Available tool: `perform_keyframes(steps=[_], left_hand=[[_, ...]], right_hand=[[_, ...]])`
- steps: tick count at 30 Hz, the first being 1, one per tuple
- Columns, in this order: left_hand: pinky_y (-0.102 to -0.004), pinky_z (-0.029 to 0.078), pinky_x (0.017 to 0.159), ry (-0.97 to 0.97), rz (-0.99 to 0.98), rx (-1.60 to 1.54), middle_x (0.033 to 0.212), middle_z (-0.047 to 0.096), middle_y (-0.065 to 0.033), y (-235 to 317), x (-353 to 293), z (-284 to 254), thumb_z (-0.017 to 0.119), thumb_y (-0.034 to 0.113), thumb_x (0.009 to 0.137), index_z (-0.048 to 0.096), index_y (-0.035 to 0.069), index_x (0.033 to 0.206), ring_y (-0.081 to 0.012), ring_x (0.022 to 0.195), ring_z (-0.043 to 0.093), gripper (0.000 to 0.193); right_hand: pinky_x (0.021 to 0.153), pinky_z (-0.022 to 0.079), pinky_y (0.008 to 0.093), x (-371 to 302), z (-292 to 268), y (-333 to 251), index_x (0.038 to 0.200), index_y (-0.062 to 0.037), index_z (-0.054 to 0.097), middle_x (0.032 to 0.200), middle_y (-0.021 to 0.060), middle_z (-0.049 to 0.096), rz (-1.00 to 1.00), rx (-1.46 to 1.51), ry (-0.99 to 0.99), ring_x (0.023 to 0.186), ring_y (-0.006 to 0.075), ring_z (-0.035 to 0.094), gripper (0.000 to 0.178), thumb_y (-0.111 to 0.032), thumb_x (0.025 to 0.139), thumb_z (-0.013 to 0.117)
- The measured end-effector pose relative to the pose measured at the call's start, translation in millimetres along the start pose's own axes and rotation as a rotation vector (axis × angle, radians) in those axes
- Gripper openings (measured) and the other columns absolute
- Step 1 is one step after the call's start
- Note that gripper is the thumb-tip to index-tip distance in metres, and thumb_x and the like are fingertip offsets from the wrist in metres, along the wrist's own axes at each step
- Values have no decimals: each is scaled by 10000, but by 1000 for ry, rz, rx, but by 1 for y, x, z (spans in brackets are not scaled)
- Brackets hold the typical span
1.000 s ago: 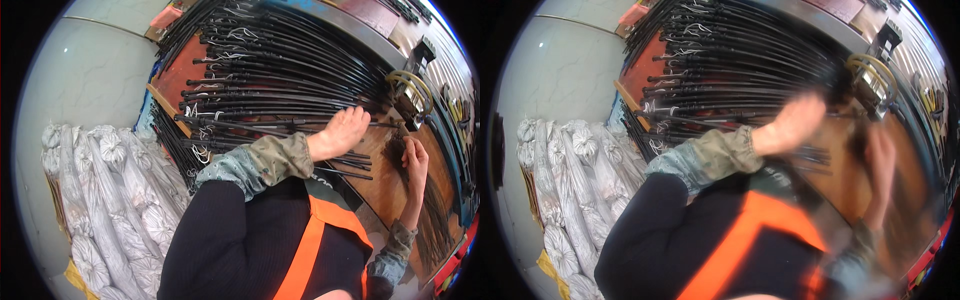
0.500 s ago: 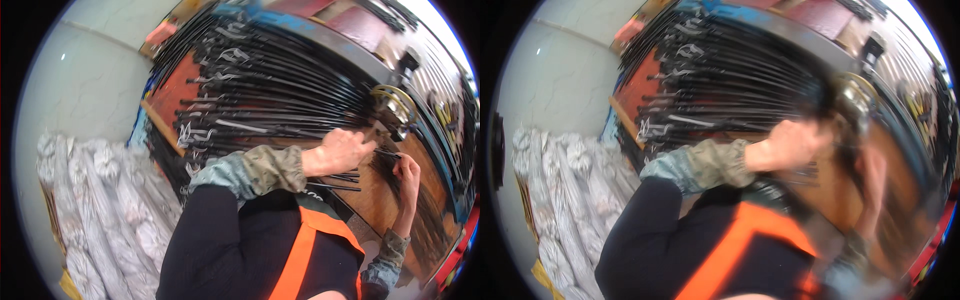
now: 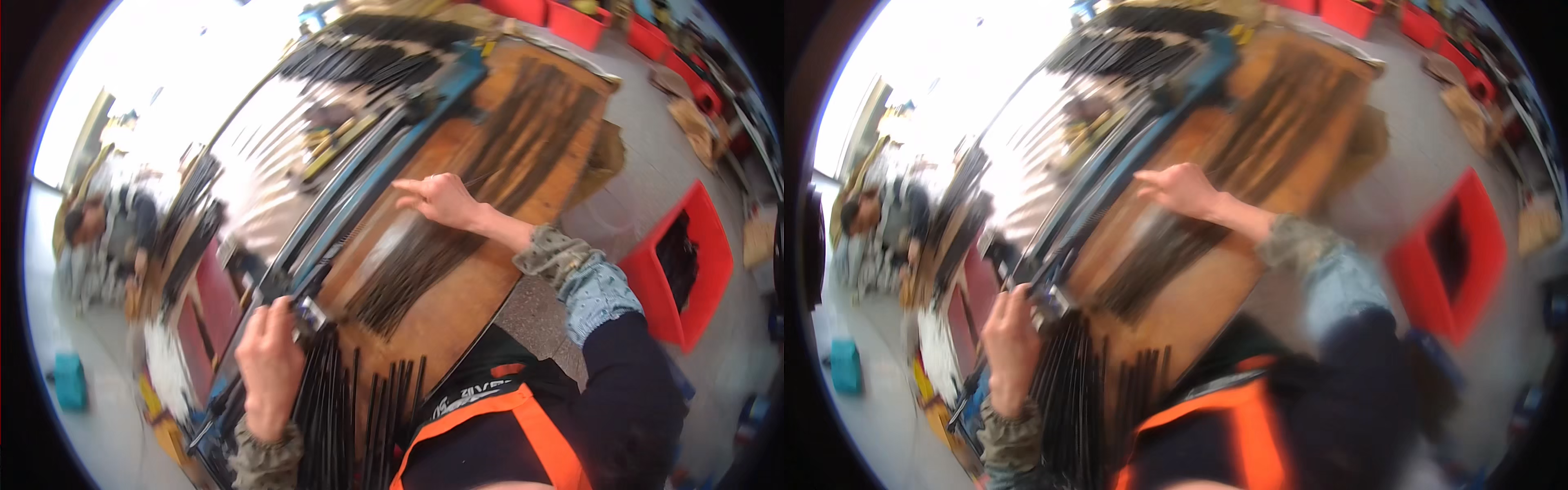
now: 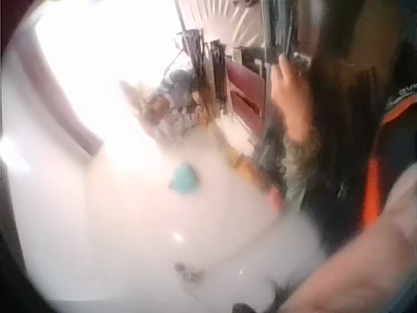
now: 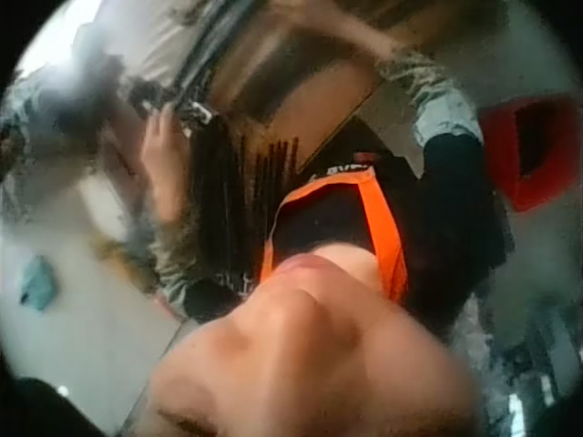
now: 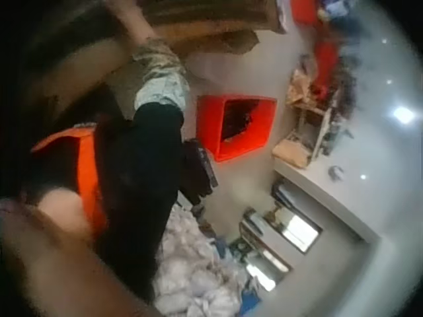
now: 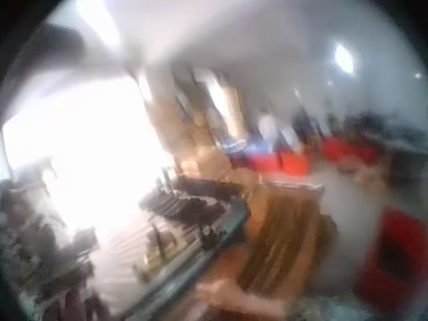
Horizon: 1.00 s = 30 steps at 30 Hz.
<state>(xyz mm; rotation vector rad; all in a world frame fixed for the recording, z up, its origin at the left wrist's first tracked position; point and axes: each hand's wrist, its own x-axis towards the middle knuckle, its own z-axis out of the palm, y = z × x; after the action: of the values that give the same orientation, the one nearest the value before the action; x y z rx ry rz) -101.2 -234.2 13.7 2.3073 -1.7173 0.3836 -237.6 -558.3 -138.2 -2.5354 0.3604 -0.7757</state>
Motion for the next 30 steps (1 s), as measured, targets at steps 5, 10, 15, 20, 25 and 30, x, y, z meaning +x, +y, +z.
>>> perform_keyframes(steps=[5,10,15,20,25,30], left_hand=[[-435,493,598,-60,136,-22,778,579,-120,10,68,30,652,104,894,644,97,1196,-332,697,622,303],[-423,525,565,-108,136,46,752,599,-75,-12,77,57,658,212,895,648,166,1183,-278,696,662,292],[-417,534,580,-108,147,14,789,602,-84,-9,65,56,636,186,889,581,152,1256,-285,705,657,373],[-395,532,592,-115,192,-14,786,596,-81,-13,53,62,641,171,882,566,131,1262,-279,740,656,389],[-376,506,570,-4,29,129,774,568,-42,-49,33,16,598,60,855,614,159,1279,-233,678,598,436],[-369,502,570,46,151,146,721,539,-26,-44,8,11,624,78,812,624,207,1285,-215,658,584,490]], right_hand=[[636,527,384,24,-30,-20,1325,-181,606,775,83,668,-439,143,183,713,250,669,555,-325,816,774],[643,537,392,22,-27,26,1182,-100,681,832,134,695,-176,-10,258,710,285,667,370,-228,842,748],[659,545,409,21,-14,19,1175,-95,682,858,148,699,-512,61,176,730,291,676,367,-158,821,753],[695,521,388,21,4,-60,1185,-106,681,938,108,667,-324,77,222,792,287,622,385,-98,804,738],[661,486,349,37,-14,-65,1248,-124,666,886,82,630,-384,201,253,780,219,592,449,-25,811,700],[555,472,324,36,11,-93,1238,-146,685,725,44,588,-537,291,234,659,180,564,419,-22,837,680]])
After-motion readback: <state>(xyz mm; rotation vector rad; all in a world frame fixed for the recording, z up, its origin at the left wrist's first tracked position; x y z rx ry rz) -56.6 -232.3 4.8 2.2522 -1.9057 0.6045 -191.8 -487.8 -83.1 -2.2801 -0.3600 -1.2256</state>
